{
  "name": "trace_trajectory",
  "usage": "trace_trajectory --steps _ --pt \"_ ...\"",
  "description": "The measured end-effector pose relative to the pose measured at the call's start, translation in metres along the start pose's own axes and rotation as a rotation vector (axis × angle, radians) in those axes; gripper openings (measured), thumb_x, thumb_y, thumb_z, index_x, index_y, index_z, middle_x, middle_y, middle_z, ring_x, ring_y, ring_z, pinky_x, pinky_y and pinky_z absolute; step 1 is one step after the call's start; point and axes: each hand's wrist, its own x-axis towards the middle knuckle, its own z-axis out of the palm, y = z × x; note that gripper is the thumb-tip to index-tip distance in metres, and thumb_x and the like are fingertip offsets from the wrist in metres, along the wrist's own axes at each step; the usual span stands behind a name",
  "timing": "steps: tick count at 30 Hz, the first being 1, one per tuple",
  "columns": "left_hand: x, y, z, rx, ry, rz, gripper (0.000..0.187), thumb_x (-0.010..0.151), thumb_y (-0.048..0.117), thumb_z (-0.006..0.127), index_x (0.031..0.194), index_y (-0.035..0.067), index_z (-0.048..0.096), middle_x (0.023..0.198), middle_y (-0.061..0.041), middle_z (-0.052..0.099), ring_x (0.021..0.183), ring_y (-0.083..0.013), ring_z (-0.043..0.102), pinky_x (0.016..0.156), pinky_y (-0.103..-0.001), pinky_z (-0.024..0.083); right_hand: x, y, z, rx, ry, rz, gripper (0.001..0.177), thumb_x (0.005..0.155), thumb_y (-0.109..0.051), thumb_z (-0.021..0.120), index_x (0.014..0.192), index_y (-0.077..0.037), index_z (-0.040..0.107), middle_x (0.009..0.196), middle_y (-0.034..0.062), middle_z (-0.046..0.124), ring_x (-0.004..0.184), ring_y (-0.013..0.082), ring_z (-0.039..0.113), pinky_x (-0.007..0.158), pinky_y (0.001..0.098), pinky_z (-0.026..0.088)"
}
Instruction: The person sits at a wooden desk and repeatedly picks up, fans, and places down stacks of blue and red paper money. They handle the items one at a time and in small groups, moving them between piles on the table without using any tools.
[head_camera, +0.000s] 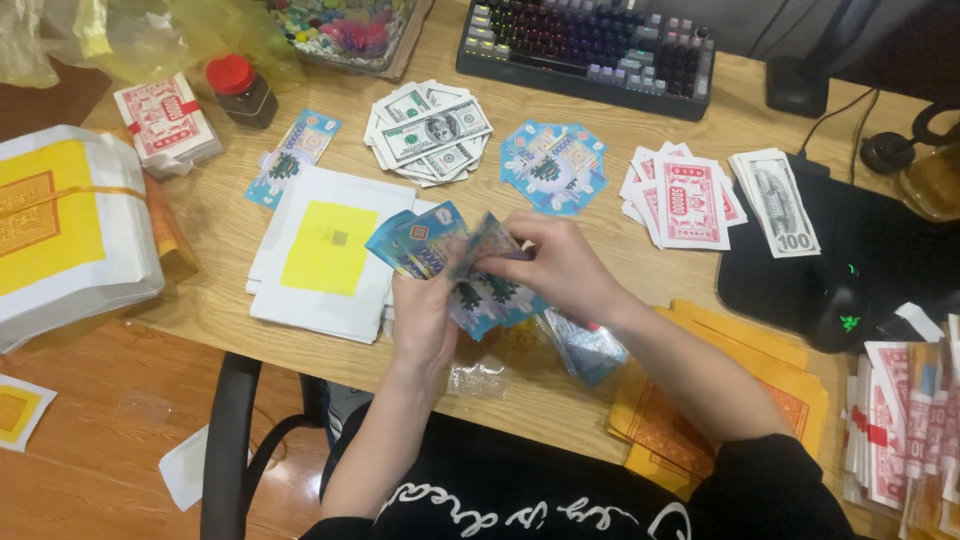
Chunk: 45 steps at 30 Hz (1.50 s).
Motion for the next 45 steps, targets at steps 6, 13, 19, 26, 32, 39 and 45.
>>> trace_trajectory --steps 6,13,19,26,32,39,45 --pt "0.003 -0.02 -0.01 -0.103 0.11 -0.223 0.047 0.09 0.025 0.068 0.125 -0.003 0.053 0.12 -0.025 0.063 0.113 -0.036 0.059 0.098 -0.055 0.046 0.011 0.029 -0.007 0.066 0.17 0.012 0.017 0.08 -0.008 0.081 0.089 -0.001 0.068 0.088 0.0064 0.064 0.084 0.0134 0.059 0.066 0.0233 0.054" --pt "0.008 0.006 -0.002 0.042 0.075 -0.11 0.036 0.084 0.016 0.075 0.112 0.0 0.058 0.097 -0.01 0.067 0.089 -0.0219 0.066 0.081 -0.041 0.057 0.003 -0.005 -0.028 0.329 0.124 0.094 0.017 0.08 0.001 0.078 0.092 -0.002 0.067 0.082 0.0031 0.069 0.078 0.0085 0.063 0.066 0.022 0.056" --pt "0.01 -0.002 -0.007 -0.001 0.173 -0.161 0.032 0.079 0.01 0.08 0.103 -0.001 0.062 0.081 -0.014 0.07 0.068 -0.0245 0.071 0.065 -0.04 0.06 0.001 -0.001 -0.025 0.37 -0.026 0.099 0.021 0.078 0.003 0.077 0.097 -0.001 0.068 0.09 0.0075 0.072 0.085 0.0112 0.064 0.074 0.0273 0.056" --pt "0.009 0.004 -0.005 0.01 0.138 -0.067 0.032 0.075 0.004 0.081 0.102 0.002 0.065 0.084 -0.009 0.071 0.073 -0.0178 0.069 0.071 -0.034 0.059 0.003 0.002 -0.025 0.322 -0.031 0.079 0.022 0.078 0.004 0.078 0.098 0.001 0.069 0.087 0.0112 0.071 0.076 0.0137 0.064 0.061 0.0241 0.054" --pt "0.003 0.012 0.001 -0.083 0.014 -0.064 0.033 0.077 0.01 0.082 0.105 0.006 0.064 0.088 -0.006 0.069 0.078 -0.0175 0.067 0.075 -0.034 0.057 0.009 -0.012 -0.033 0.318 0.023 0.103 0.023 0.081 0.001 0.078 0.101 -0.001 0.067 0.088 0.0067 0.069 0.077 0.0112 0.063 0.063 0.0228 0.054" --pt "0.003 0.002 -0.003 -0.007 0.019 0.031 0.035 0.075 0.006 0.083 0.105 0.008 0.064 0.09 0.001 0.066 0.085 -0.0094 0.062 0.078 -0.03 0.056 0.006 0.005 -0.008 0.362 0.002 0.167 0.028 0.075 -0.002 0.083 0.098 -0.001 0.066 0.085 0.0035 0.068 0.078 0.0096 0.062 0.065 0.0224 0.053" --pt "0.007 -0.01 -0.012 -0.056 -0.042 -0.128 0.05 0.082 0.011 0.077 0.127 0.004 0.057 0.113 -0.014 0.068 0.102 -0.0253 0.067 0.092 -0.044 0.055 0.005 0.016 0.016 0.348 0.002 0.186 0.025 0.073 -0.001 0.082 0.094 -0.002 0.068 0.081 0.0041 0.068 0.08 0.0082 0.059 0.071 0.0251 0.053"
